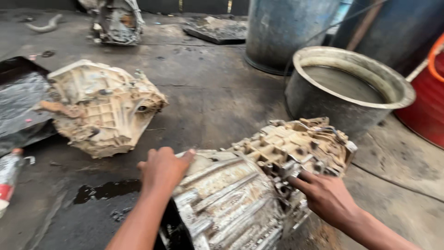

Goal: The person uses a metal scraper to remove grime and residue from the surface of a large, dirty mechanical housing, likely a transmission casing. They repeatedly scrape the exterior ribs and edges of the part while it rests on the workshop floor.

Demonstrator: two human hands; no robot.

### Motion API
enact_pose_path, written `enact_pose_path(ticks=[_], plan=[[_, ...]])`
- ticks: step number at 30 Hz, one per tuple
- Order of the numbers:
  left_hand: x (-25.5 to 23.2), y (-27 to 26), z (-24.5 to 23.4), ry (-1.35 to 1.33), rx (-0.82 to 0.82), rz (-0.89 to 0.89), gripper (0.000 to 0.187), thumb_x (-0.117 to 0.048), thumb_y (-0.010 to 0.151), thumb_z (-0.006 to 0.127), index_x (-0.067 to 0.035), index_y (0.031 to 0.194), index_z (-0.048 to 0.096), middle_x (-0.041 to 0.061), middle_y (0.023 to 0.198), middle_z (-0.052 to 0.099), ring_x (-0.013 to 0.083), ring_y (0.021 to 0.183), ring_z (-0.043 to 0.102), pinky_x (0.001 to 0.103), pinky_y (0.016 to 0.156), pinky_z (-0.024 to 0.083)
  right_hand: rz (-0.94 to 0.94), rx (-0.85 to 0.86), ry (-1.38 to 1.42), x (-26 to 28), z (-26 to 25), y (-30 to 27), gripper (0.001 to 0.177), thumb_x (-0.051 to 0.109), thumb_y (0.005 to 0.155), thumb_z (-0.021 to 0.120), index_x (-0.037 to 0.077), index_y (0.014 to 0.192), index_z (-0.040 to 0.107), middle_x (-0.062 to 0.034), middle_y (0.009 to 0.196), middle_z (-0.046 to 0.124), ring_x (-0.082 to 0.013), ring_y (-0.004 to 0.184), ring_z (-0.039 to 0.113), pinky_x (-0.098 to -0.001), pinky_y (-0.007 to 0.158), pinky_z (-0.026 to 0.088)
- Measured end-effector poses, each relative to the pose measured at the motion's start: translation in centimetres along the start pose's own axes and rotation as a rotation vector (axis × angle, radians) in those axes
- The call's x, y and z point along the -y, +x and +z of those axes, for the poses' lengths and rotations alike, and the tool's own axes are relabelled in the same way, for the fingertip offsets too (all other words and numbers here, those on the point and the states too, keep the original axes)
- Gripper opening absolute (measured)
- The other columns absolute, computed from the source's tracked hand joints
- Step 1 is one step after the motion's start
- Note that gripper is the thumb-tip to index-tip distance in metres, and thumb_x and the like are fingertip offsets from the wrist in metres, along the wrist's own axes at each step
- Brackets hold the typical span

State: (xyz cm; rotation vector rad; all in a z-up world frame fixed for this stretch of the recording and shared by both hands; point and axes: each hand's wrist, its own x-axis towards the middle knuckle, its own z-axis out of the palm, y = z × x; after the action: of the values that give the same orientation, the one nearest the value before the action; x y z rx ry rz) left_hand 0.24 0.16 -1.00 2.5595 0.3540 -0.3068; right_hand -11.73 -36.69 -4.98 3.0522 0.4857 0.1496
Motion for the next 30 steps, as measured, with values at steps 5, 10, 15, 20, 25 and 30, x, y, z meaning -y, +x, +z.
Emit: enact_pose_path(ticks=[5, 10, 15, 20, 25, 30], plan=[[-0.4, -1.0, -0.8, 0.052, 0.042, -0.002, 0.068, -0.068, 0.090, 0.061, -0.006, 0.115, 0.074, 0.021, 0.141, 0.053, 0.0459, 0.135, 0.045, 0.061, 0.108, 0.043, -0.077, -0.082, 0.058, 1.2, -1.4, 0.5, 0.055, -0.002, 0.070, 0.058, 0.018, 0.120, 0.067, -0.0041, 0.099, 0.066, -0.0265, 0.075, 0.068, -0.0424, 0.057, 0.055], [0.5, 0.7, 0.5, 0.079, 0.033, 0.014, 0.072, -0.070, 0.090, 0.060, -0.004, 0.116, 0.074, 0.023, 0.142, 0.054, 0.0466, 0.132, 0.050, 0.059, 0.106, 0.046, 0.115, 0.033, 0.160, 0.4, 0.6, -0.3, 0.054, 0.002, 0.069, 0.061, 0.019, 0.120, 0.068, -0.0059, 0.103, 0.067, -0.0328, 0.077, 0.068, -0.0480, 0.062, 0.054], [-0.5, -0.1, 0.7, 0.076, 0.002, 0.045, 0.071, -0.068, 0.089, 0.063, -0.005, 0.120, 0.072, 0.023, 0.144, 0.052, 0.0477, 0.134, 0.046, 0.058, 0.109, 0.042, 0.240, 0.038, 0.116, 0.4, 1.2, -1.2, 0.035, 0.011, 0.076, 0.063, 0.016, 0.111, 0.069, -0.0097, 0.092, 0.068, -0.0365, 0.081, 0.068, -0.0525, 0.068, 0.055], [-0.3, -1.7, -1.8, -0.020, 0.041, -0.031, 0.065, -0.063, 0.089, 0.065, -0.008, 0.124, 0.070, 0.019, 0.151, 0.044, 0.0500, 0.138, 0.039, 0.061, 0.108, 0.042, 0.322, 0.115, 0.113, 2.9, 0.5, 0.9, 0.016, 0.027, 0.089, 0.067, 0.014, 0.097, 0.073, -0.0110, 0.082, 0.072, -0.0340, 0.080, 0.072, -0.0497, 0.076, 0.058], [-1.3, -1.9, -1.7, -0.056, 0.054, -0.043, 0.064, -0.062, 0.088, 0.067, -0.009, 0.124, 0.071, 0.017, 0.151, 0.046, 0.0471, 0.139, 0.040, 0.060, 0.105, 0.047, 0.227, 0.313, -0.039, 1.2, -0.7, 2.2, 0.022, 0.016, 0.092, 0.059, 0.014, 0.112, 0.067, -0.0062, 0.103, 0.068, -0.0278, 0.083, 0.072, -0.0436, 0.074, 0.062], [-0.8, -2.3, -1.5, -0.046, 0.077, -0.067, 0.063, -0.062, 0.089, 0.066, -0.010, 0.124, 0.071, 0.014, 0.152, 0.044, 0.0471, 0.140, 0.038, 0.059, 0.107, 0.045, -0.614, 0.270, -0.396, 0.0, -3.1, 4.0, 0.034, 0.009, 0.086, 0.060, 0.003, 0.120, 0.061, -0.0148, 0.114, 0.065, -0.0299, 0.103, 0.066, -0.0424, 0.088, 0.057]])
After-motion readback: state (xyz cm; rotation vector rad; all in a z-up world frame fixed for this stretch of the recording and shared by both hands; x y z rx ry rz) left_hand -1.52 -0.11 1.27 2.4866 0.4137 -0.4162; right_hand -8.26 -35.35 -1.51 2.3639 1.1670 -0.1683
